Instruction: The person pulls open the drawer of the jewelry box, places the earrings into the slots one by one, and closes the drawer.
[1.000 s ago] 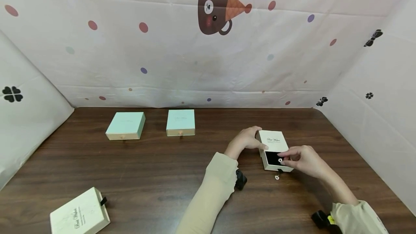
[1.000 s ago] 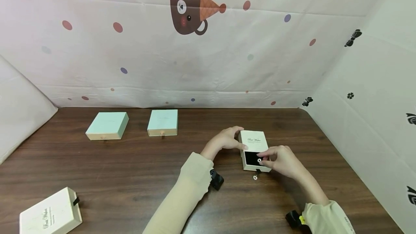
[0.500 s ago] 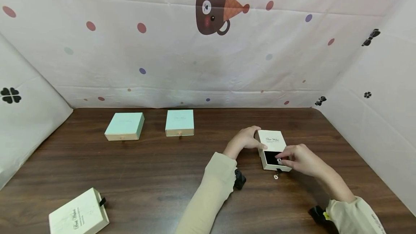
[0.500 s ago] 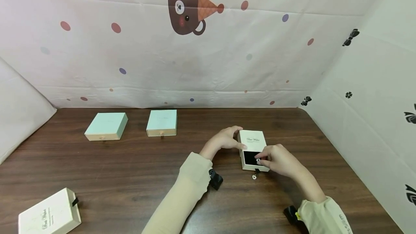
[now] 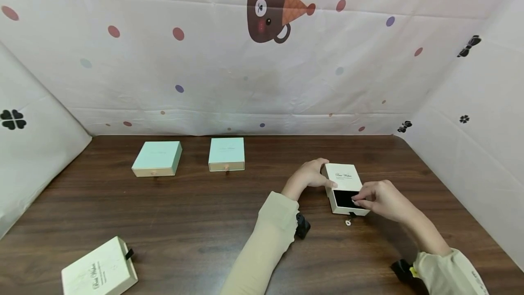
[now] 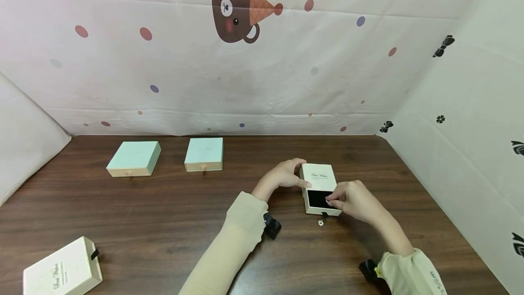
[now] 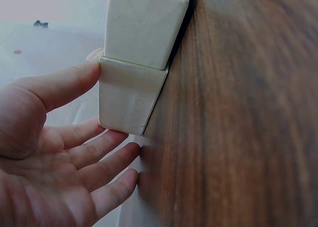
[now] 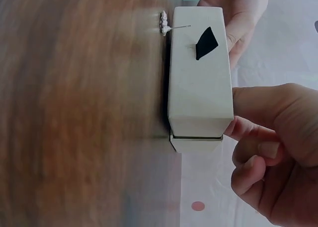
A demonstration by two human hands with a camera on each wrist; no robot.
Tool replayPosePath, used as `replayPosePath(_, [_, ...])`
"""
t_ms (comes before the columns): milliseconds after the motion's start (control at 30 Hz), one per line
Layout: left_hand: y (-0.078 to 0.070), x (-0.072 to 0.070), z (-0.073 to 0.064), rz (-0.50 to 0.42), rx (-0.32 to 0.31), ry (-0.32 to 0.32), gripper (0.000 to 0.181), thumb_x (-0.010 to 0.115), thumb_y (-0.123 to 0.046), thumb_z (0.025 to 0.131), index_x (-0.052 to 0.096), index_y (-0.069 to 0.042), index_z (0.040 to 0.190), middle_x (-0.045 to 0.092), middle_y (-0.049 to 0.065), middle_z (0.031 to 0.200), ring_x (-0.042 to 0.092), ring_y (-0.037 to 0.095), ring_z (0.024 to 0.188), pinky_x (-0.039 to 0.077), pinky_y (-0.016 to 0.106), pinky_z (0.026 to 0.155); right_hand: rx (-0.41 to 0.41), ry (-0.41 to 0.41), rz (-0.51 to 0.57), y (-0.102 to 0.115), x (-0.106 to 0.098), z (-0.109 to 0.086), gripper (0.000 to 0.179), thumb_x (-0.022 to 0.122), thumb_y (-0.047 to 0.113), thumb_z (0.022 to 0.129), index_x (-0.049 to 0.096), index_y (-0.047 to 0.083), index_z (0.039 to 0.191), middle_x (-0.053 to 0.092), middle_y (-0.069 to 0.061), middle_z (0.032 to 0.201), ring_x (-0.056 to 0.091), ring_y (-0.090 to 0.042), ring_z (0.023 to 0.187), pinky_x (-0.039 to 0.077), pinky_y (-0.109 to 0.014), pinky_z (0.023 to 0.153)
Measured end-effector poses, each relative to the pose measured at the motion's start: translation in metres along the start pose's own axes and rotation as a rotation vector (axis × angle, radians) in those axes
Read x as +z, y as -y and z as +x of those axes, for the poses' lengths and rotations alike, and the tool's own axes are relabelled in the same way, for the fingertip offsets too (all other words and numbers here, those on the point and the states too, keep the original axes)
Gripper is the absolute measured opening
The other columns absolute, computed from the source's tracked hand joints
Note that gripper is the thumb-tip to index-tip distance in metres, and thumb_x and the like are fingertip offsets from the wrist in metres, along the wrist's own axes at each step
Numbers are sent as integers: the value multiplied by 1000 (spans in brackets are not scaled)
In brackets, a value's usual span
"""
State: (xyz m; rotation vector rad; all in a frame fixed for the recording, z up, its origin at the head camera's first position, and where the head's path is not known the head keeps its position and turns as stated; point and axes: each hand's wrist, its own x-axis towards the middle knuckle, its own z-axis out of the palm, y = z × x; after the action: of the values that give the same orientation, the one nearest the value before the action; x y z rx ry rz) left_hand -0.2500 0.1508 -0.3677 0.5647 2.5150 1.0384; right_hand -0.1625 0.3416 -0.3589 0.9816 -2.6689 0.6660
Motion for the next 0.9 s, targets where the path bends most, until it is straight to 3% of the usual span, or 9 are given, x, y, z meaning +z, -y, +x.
replayPosePath(233, [0, -1, -1, 3, -8, 5, 73, 76, -34, 73, 42, -20, 136, 45, -2, 136, 41, 16, 124, 37, 31, 95, 36, 12, 9, 1, -1, 1, 13, 75, -6, 65, 72, 2, 74, 63, 1, 69, 44, 8, 56, 35, -11, 45])
replayPosePath(333, [-1, -1, -1, 7, -5, 5, 72, 75, -35, 74, 42, -20, 136, 45, -2, 136, 41, 16, 124, 37, 31, 95, 141, 7, 38, 5, -3, 1, 11, 75, -2, 67, 72, 2, 77, 65, 0, 71, 47, 6, 56, 38, -14, 45])
replayPosePath(500, [-2, 0, -2, 14, -6, 2, 72, 75, -35, 74, 42, -19, 136, 45, -1, 136, 42, 16, 124, 38, 30, 95, 392, -1, 115, 12, -9, -1, 13, 74, 10, 74, 73, 4, 86, 66, -1, 78, 48, 0, 49, 40, -22, 41])
replayPosePath(667, [-3, 1, -2, 17, -11, -2, 73, 75, -36, 74, 41, -20, 137, 45, -1, 136, 41, 16, 124, 38, 29, 95, 578, 39, 183, 17, -13, -5, 20, 73, 22, 77, 72, 7, 89, 66, -4, 82, 42, -4, 42, 40, -26, 38])
replayPosePath(733, [-2, 1, -2, 16, -11, -2, 73, 74, -36, 74, 41, -20, 137, 44, -1, 137, 41, 17, 124, 37, 30, 95, 624, 67, 217, 18, -14, -7, 21, 73, 24, 77, 72, 6, 90, 67, -6, 79, 41, -5, 40, 40, -26, 38])
replayPosePath(900, [-1, -1, -3, 9, -5, 2, 73, 74, -36, 75, 40, -20, 138, 43, -1, 138, 39, 17, 126, 37, 30, 96, 650, 146, 315, 21, -15, -13, 24, 71, 23, 78, 70, 0, 87, 67, -8, 70, 40, -4, 40, 40, -26, 38])
